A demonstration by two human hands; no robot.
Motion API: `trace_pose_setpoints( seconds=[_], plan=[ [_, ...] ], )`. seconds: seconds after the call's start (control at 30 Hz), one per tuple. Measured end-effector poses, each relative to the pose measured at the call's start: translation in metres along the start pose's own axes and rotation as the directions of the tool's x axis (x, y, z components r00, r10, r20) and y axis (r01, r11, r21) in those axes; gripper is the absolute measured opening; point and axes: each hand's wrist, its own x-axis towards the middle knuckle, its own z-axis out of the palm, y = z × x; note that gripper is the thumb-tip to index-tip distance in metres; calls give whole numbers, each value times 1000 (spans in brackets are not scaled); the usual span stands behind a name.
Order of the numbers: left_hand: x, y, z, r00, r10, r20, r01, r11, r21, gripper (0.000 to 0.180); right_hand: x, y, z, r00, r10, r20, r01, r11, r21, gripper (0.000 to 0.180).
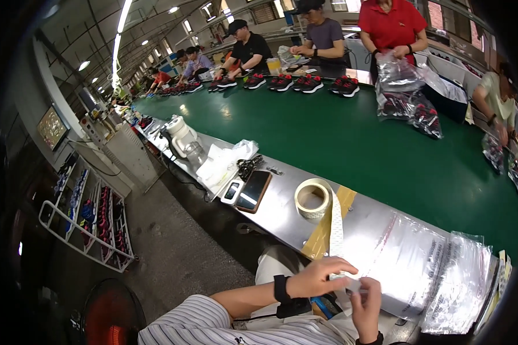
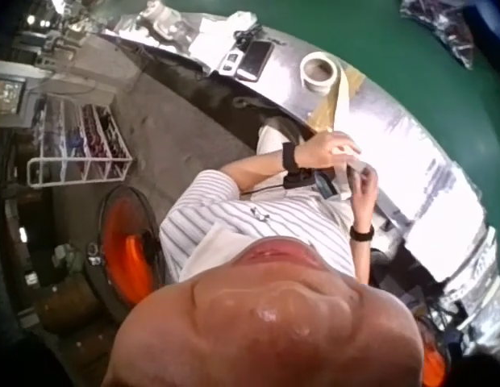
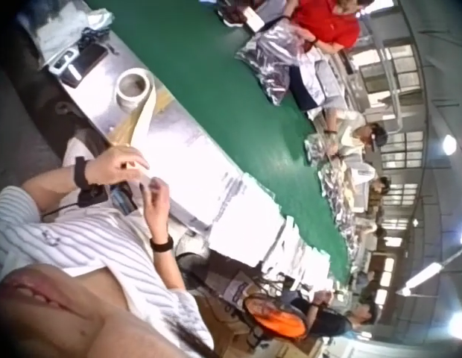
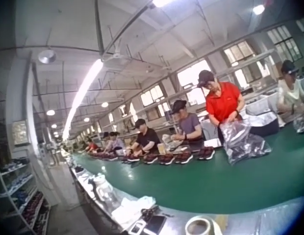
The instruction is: Peeling labels from a roll and applying them to plastic bags at a workstation.
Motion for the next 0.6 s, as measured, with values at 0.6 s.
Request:
trace_pose_setpoints(
  seconds=[0.6],
  plan=[
    [-29, -56, 57, 957, -21, 290, -142, 837, 528, 77, 45, 50, -20, 889, -374, -265, 25, 617, -787, 15]
  ],
)
